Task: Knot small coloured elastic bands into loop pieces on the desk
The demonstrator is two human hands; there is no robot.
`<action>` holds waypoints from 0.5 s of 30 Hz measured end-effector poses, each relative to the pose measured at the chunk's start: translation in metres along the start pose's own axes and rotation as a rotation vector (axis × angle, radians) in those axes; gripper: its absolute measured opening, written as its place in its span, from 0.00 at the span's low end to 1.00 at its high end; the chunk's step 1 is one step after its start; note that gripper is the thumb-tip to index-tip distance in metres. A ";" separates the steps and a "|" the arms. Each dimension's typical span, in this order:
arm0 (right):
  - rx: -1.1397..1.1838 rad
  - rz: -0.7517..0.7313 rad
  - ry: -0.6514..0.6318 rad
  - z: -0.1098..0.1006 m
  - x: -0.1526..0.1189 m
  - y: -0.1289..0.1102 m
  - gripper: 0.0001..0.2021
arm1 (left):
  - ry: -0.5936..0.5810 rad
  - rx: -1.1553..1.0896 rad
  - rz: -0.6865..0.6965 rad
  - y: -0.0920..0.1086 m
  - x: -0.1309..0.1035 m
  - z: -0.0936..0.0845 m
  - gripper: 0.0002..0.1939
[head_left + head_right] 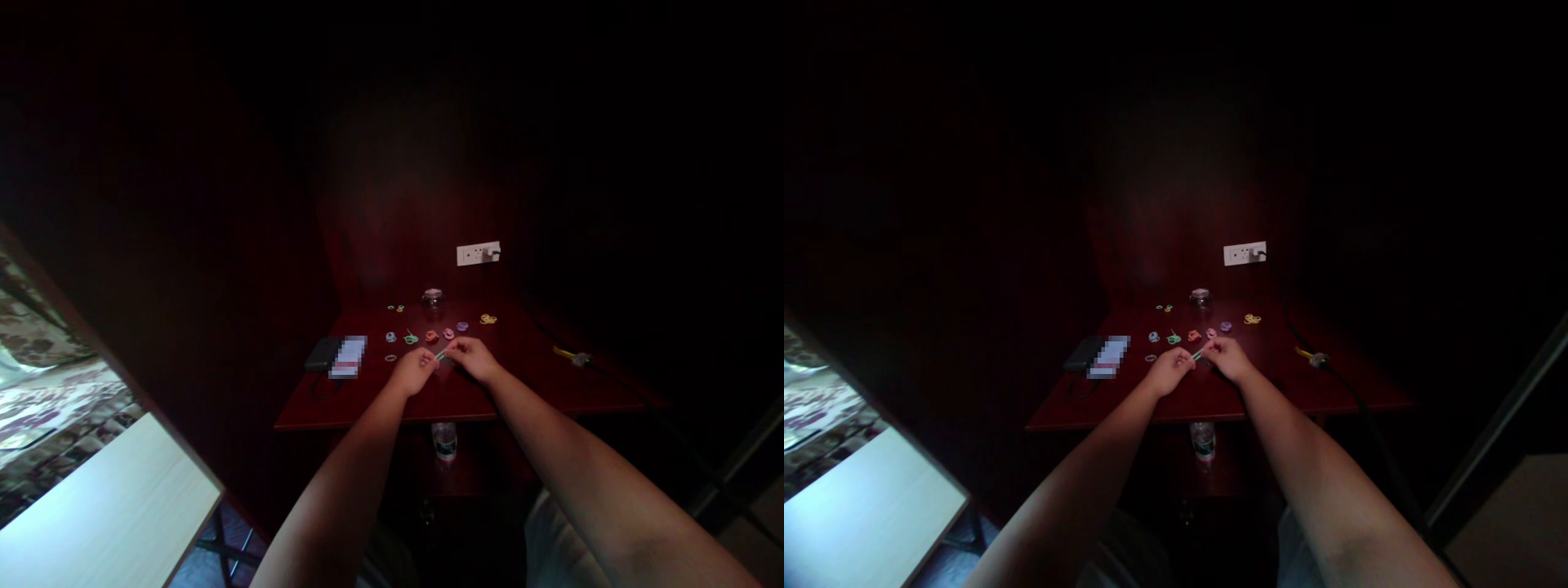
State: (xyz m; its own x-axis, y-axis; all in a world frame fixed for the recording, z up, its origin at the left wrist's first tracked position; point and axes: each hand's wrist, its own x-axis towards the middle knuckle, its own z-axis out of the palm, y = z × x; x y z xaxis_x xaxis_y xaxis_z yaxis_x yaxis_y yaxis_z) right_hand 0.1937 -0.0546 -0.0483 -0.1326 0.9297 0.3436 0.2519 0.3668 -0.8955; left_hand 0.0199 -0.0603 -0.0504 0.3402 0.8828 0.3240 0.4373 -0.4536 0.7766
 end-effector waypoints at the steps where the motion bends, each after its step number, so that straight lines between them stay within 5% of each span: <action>1: -0.016 -0.005 -0.028 0.000 0.000 -0.001 0.12 | 0.007 0.002 0.002 -0.001 0.000 0.000 0.08; 15: 0.028 0.011 -0.101 0.003 -0.002 -0.003 0.08 | 0.030 -0.029 0.004 -0.003 0.000 0.001 0.09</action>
State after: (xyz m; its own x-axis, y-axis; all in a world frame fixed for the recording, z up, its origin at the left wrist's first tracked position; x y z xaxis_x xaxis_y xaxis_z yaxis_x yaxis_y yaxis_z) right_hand 0.1906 -0.0574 -0.0465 -0.2263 0.9252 0.3047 0.2270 0.3543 -0.9072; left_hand 0.0192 -0.0595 -0.0529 0.3168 0.8844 0.3428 0.4116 -0.4538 0.7903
